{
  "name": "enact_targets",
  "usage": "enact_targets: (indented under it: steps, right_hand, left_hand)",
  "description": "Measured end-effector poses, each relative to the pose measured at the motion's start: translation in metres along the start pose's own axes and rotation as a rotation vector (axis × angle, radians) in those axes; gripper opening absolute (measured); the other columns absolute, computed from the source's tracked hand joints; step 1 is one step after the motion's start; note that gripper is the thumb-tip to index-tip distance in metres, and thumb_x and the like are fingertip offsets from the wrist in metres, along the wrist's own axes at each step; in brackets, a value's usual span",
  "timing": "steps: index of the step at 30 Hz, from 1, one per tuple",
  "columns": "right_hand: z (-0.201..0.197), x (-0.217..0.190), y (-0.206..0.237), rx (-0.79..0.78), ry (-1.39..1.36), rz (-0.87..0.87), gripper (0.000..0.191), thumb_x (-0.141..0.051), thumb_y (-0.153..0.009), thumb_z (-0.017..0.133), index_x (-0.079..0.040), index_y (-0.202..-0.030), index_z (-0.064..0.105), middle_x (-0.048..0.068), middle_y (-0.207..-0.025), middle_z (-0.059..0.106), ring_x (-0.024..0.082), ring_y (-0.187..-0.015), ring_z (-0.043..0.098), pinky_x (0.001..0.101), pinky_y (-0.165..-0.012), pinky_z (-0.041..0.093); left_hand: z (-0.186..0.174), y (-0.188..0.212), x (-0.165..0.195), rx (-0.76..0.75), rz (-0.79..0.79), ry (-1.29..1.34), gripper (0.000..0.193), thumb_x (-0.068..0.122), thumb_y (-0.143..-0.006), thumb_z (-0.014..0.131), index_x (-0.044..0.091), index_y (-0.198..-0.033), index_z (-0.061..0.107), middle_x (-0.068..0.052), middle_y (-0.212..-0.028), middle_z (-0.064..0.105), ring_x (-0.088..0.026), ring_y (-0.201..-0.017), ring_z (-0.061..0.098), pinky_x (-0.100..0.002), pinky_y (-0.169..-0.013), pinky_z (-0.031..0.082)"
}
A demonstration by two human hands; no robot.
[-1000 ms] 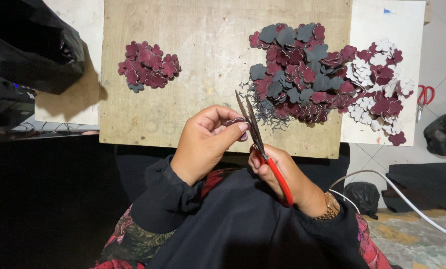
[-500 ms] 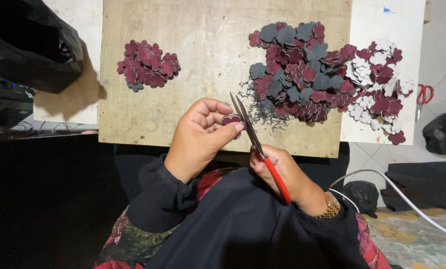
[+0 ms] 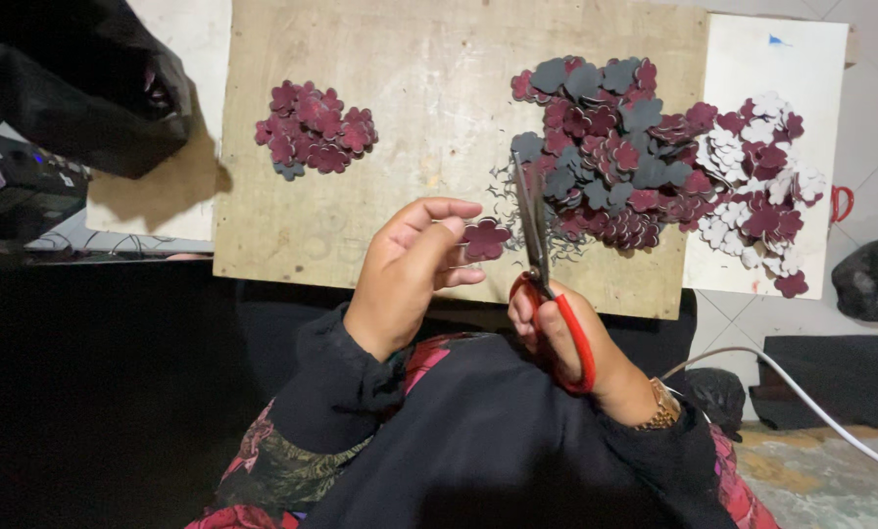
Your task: The person sits at a workbench holding red-handled scissors and trims the edges of small flower-shaped fabric pieces one at a time, cutting off excess material and letting the trimmed pieces and scraps fall onto the board. They occasionally brush scraps aside and reach for the next untrimmed piece from the pile.
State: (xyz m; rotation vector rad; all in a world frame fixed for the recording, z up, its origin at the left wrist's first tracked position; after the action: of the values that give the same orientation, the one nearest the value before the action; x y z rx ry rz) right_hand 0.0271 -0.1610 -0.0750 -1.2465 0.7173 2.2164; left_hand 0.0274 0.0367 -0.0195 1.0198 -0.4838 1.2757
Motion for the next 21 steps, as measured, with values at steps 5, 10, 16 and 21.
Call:
enact_targets:
  steps: [5, 10, 16, 21]
  right_hand:
    - [0.001, 0.006, -0.004, -0.015, -0.102, 0.025, 0.056, -0.064, -0.1, 0.055, -0.008, -0.101, 0.05, 0.002, -0.087, 0.047, 0.011, -0.07, 0.041, 0.0253, -0.061, 0.036]
    - [0.003, 0.016, -0.007, -0.036, -0.149, 0.049, 0.055, -0.064, -0.102, 0.048, -0.009, -0.102, 0.05, 0.003, -0.089, 0.046, 0.013, -0.07, 0.041, 0.0277, -0.064, 0.036]
    - [-0.002, 0.025, -0.01, -0.043, -0.158, 0.05, 0.053, -0.062, -0.104, 0.043, -0.009, -0.102, 0.048, 0.005, -0.088, 0.046, 0.015, -0.069, 0.042, 0.0293, -0.063, 0.038]
    - [-0.008, 0.029, -0.011, -0.039, -0.194, 0.031, 0.053, -0.061, -0.105, 0.038, -0.008, -0.101, 0.047, 0.005, -0.087, 0.047, 0.015, -0.068, 0.042, 0.029, -0.06, 0.038]
  left_hand:
    - [-0.008, 0.009, 0.01, 0.01, -0.063, 0.085, 0.037, 0.024, -0.1, 0.045, 0.002, -0.125, 0.06, -0.006, -0.103, 0.074, -0.012, -0.091, 0.073, -0.028, -0.077, 0.061]
    - [-0.021, 0.01, 0.0, 0.016, 0.057, 0.021, 0.029, 0.012, -0.101, 0.061, 0.0, -0.128, 0.063, -0.003, -0.097, 0.063, -0.009, -0.085, 0.061, -0.03, -0.078, 0.06]
    - [-0.056, -0.007, -0.017, 0.143, 0.303, -0.227, 0.013, 0.007, -0.099, 0.069, -0.001, -0.109, 0.067, -0.004, -0.098, 0.073, -0.009, -0.088, 0.067, -0.025, -0.079, 0.056]
    - [-0.108, -0.031, 0.012, 0.463, 0.292, -0.243, 0.015, 0.006, -0.096, 0.07, -0.002, -0.108, 0.069, -0.007, -0.095, 0.072, -0.01, -0.079, 0.063, -0.025, -0.063, 0.056]
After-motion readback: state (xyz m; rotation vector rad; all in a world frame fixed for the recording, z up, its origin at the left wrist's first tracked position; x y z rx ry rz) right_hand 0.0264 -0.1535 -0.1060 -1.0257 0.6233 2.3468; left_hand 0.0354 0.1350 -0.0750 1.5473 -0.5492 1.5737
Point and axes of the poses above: each hand's wrist, its own y-axis away from the middle knuckle, its own z-axis out of the palm, x = y × z, the point moved 5 cm from there along -y, towards the middle knuckle
